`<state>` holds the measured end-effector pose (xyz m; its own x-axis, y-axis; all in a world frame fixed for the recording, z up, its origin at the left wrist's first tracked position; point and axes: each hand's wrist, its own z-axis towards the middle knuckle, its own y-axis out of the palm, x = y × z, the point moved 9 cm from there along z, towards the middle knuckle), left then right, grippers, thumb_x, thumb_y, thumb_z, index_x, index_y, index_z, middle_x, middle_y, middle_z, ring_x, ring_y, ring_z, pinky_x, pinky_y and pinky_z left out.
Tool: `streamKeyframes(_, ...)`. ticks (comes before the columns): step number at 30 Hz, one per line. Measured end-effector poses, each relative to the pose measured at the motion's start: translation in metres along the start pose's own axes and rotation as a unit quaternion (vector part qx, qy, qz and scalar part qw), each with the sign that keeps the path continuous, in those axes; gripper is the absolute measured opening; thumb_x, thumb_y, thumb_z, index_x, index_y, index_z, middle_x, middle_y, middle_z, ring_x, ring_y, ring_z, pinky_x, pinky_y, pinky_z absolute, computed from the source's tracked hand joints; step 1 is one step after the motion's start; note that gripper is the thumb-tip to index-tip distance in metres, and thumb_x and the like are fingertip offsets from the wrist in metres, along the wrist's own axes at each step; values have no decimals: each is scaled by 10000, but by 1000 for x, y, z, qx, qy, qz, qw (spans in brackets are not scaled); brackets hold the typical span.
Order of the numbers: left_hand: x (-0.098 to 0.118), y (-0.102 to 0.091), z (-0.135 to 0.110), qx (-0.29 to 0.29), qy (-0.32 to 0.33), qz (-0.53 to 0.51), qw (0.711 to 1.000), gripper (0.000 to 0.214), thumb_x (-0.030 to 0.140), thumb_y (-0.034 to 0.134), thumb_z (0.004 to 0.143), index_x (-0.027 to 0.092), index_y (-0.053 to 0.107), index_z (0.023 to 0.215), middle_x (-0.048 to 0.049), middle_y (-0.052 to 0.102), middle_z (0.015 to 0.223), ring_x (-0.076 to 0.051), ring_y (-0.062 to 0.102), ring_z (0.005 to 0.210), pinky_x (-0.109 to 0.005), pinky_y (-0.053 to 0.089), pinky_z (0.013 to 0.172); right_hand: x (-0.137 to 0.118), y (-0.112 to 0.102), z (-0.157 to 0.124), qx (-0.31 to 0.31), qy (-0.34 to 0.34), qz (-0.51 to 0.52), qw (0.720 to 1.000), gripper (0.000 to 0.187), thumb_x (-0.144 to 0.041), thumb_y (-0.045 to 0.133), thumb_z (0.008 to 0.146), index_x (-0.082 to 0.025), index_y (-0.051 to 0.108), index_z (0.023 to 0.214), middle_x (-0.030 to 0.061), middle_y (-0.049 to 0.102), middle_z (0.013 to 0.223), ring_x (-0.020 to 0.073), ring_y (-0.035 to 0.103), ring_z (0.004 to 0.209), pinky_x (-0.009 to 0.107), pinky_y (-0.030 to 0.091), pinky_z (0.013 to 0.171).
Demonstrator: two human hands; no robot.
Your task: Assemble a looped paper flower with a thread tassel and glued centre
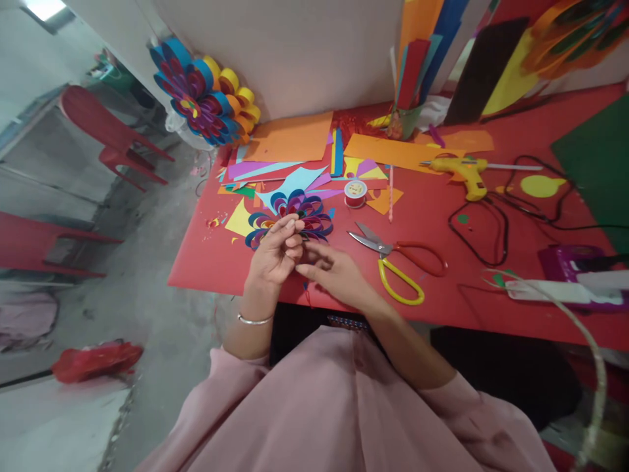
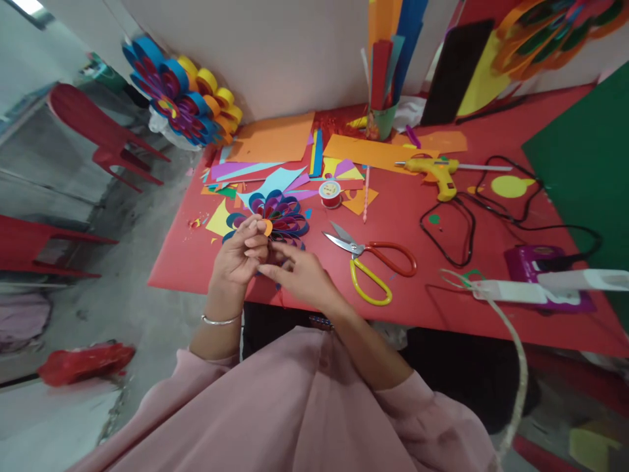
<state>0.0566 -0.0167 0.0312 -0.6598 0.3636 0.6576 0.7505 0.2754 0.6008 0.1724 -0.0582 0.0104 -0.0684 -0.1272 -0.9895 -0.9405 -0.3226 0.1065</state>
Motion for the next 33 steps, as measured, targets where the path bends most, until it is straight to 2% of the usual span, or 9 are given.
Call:
streamKeyframes(2,0,1,2,-9,2,-1,1000,249,-9,528,963,124,726,891,-3,737,734,18,507,436,-47,322,373,17,11,-5,-23,44,50,998,367,-444,726,860,-182,789,1110,7,728,760,108,580,554,236,481,522)
streamKeyframes(4,4,0,7,-15,11,1,1000,230,-2,543,964,136,720,910,6,741,757,19,515,453,-49,334,388,25,11,-9,-21,60,58,996,301,-443,721,856,-167,804,943,1,688,686,101,556,549,220,453,503)
streamKeyframes(5,6,-1,9,-17,16,3,1000,214,3,561,961,144,717,924,11,742,767,19,520,461,-50,342,395,26,8,-11,-13,61,57,996,289,-438,728,851,-170,807,922,-1,682,679,97,545,548,216,442,495)
streamKeyframes(9,11,-3,21,-2,28,6,1000,179,36,658,943,175,704,1046,35,737,785,24,536,476,-55,370,423,25,-14,-21,56,61,69,994,373,-437,749,835,-197,805,1114,9,720,771,102,554,565,218,436,474)
streamKeyframes(12,8,-4,26,20,21,1,1000,155,47,678,941,163,686,1043,33,740,806,17,569,495,-69,408,442,26,-26,-31,95,53,50,993,407,-442,745,851,-213,792,1183,24,751,832,128,620,623,242,506,530)
streamKeyframes(18,-10,-8,29,8,-44,23,999,129,11,636,942,130,684,933,-1,741,828,-34,660,579,-108,459,472,26,-28,-43,111,-42,-78,990,218,-350,650,960,-244,816,1052,51,798,914,187,731,785,306,606,723)
streamKeyframes(25,-8,-6,34,-25,-65,45,997,156,41,584,984,113,660,869,10,655,703,-43,597,511,-137,469,469,12,-25,-49,121,-155,-208,958,249,-237,556,1022,-244,798,1082,71,813,1040,225,756,975,386,614,923)
streamKeyframes(29,-7,-3,35,-4,-63,39,997,170,47,585,988,113,639,841,15,640,695,-24,558,492,-129,451,472,2,-26,-53,139,-211,-250,935,286,-199,532,1029,-255,806,1091,77,817,1051,238,741,998,421,619,938)
streamKeyframes(33,-5,-1,37,-6,-38,11,999,158,35,604,975,123,630,847,24,648,721,16,482,456,-88,341,418,6,-19,-53,116,-212,-268,933,272,-167,564,1009,-254,815,1068,62,828,1020,228,752,948,397,631,893)
